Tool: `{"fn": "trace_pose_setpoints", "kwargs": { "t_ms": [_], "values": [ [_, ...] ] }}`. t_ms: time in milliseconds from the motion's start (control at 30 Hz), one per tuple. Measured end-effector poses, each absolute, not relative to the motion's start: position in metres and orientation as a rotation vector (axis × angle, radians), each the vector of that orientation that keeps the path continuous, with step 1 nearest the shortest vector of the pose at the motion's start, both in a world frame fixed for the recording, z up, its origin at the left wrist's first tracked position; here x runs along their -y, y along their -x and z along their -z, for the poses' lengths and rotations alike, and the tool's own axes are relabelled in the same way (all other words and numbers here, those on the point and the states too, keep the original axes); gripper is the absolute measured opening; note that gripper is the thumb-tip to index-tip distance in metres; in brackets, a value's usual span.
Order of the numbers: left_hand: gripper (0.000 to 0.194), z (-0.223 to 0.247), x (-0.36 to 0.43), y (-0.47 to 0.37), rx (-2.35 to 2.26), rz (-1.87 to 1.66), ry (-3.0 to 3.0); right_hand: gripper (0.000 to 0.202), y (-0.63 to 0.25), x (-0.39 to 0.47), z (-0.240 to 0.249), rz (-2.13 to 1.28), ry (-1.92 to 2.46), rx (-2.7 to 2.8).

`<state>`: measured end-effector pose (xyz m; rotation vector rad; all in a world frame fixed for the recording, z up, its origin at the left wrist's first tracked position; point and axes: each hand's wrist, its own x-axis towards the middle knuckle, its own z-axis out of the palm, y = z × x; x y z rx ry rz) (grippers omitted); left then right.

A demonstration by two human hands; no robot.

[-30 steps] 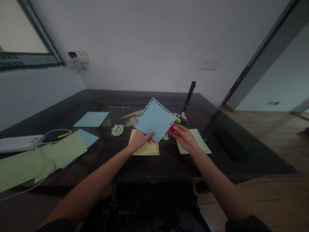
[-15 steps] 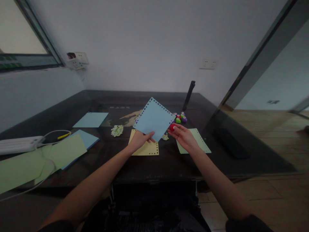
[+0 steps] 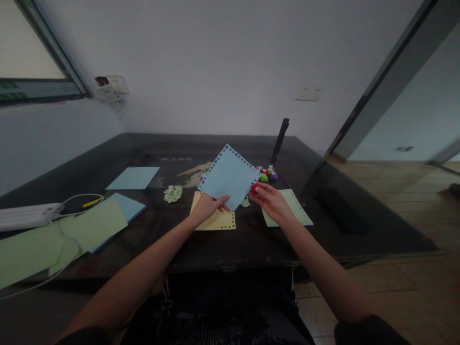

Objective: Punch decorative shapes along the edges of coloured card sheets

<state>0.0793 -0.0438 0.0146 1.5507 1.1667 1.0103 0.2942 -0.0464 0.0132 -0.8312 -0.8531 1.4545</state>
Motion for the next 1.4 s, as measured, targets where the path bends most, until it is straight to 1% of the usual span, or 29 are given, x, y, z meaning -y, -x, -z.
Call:
{"fn": "trace_pose_setpoints", "kwargs": {
  "t_ms": [200,300,667,867,1267,1400],
  "values": [
    [0.017,-0.0138,0.0464,-0.0808,-1.231,-0.966,-1.625,0.029,-0.2893,0.0488,-0.0123,-1.456,0.806,0.831],
    [0.017,-0.0131,0.0479,-0.0817,-1.267,-0.952,-1.685,0.031,-0.2875,0.0499,-0.0123,-1.455,0.805,0.82],
    [0.037,-0.0102,0.0463,-0.0777,-1.316,-0.971,-1.893,0.03,-0.2846,0.051,-0.011,-1.39,0.865,0.836],
    [0.041,-0.0078,0.0453,-0.0761,-1.304,-0.966,-1.899,0.027,-0.285,0.05,-0.0097,-1.363,0.887,0.872],
    [0.028,-0.006,0.0444,-0.0804,-1.292,-0.991,-1.813,0.026,-0.2865,0.0494,-0.0082,-1.281,0.947,0.974],
    [0.027,-0.0079,0.0454,-0.0807,-1.285,-0.995,-1.808,0.026,-0.2865,0.0493,-0.008,-1.27,0.955,0.981]
  ]
}}
